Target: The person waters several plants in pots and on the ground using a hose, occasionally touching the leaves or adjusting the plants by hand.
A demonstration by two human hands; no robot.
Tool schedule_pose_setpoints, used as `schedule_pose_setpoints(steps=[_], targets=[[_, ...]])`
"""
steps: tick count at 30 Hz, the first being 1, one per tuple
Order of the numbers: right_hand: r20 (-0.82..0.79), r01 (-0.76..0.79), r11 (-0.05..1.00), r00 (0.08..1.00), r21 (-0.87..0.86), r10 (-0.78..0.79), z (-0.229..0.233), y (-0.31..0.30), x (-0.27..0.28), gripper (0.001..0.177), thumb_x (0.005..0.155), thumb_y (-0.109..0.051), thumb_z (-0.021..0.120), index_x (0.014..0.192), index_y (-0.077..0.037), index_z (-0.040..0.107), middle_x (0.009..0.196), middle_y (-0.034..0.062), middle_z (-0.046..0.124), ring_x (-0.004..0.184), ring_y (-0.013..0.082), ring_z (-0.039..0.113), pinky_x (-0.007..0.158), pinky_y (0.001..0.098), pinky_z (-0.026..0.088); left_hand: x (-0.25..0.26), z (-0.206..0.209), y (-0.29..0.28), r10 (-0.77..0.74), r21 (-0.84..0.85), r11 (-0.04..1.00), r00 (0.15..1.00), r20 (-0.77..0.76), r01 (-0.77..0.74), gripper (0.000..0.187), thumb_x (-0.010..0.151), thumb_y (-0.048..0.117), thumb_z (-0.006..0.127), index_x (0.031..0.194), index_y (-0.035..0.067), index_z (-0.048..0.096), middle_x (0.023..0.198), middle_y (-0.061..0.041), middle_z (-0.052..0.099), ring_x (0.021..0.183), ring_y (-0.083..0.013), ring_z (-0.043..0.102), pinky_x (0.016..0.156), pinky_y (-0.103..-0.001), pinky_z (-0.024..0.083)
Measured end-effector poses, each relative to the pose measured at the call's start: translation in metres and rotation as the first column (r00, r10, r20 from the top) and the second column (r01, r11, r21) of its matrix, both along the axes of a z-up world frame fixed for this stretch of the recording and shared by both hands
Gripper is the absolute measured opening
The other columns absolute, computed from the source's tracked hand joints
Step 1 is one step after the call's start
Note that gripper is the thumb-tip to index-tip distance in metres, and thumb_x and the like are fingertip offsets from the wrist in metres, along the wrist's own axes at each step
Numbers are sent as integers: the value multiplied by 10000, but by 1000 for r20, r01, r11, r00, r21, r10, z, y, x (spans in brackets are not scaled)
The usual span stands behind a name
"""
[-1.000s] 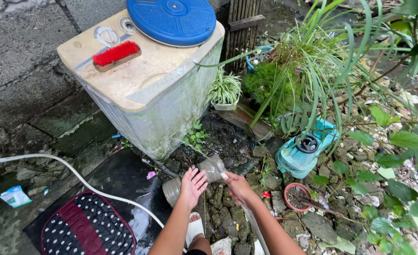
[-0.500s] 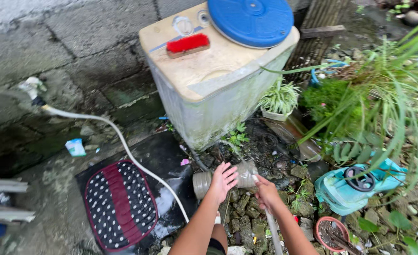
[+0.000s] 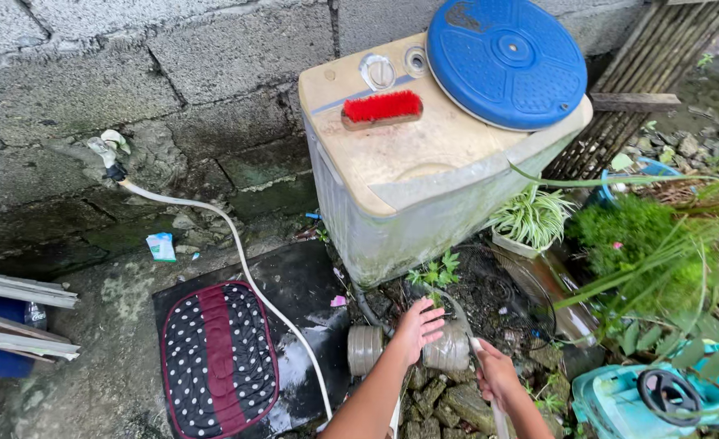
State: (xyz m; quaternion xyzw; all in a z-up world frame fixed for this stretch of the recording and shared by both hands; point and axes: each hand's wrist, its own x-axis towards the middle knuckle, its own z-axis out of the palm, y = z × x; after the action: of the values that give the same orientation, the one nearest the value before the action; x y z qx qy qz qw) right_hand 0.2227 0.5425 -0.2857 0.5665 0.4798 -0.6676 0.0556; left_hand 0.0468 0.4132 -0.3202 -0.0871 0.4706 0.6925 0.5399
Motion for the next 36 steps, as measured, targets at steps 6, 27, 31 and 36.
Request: schedule_pose_setpoints(steps=[6,27,31,36], targets=[[14,-27,999,1000,-22,27,-7,19,-25,547,1015,-230,474,1560,-277,456,608,58,447,382,146,301,343,339,248,-31,-2,18,-25,-38,999,1000,-6,24,667,994,534,416,1547,161,419,1482,-108,599,1330,-282,574,1068,-422,483],[26,-60,993,998,104,58,47,3,-40,496,1045,-297,475,1540,-327,480,580,23,510,363,114,420,331,304,366,-39,-33,69,-187,-154,972,982,-31,180,631,995,460,458,1516,105,460,1517,-130,547,1356,-304,562,1070,-455,495],[9,-76,992,997,102,76,61,7,-40,498,1040,-303,459,1537,-328,487,573,26,511,360,118,390,330,296,347,-49,-21,85,-228,-142,966,971,-70,216,575,1024,425,430,1504,111,454,1483,-137,588,1333,-303,580,1064,-444,503],[17,-61,995,998,80,60,64,4,-40,495,1041,-310,466,1535,-334,487,575,18,499,370,105,391,338,286,347,-57,-20,88,-189,-102,979,976,-104,179,481,1025,348,444,1446,126,520,1426,-109,631,1280,-273,607,1040,-437,499]])
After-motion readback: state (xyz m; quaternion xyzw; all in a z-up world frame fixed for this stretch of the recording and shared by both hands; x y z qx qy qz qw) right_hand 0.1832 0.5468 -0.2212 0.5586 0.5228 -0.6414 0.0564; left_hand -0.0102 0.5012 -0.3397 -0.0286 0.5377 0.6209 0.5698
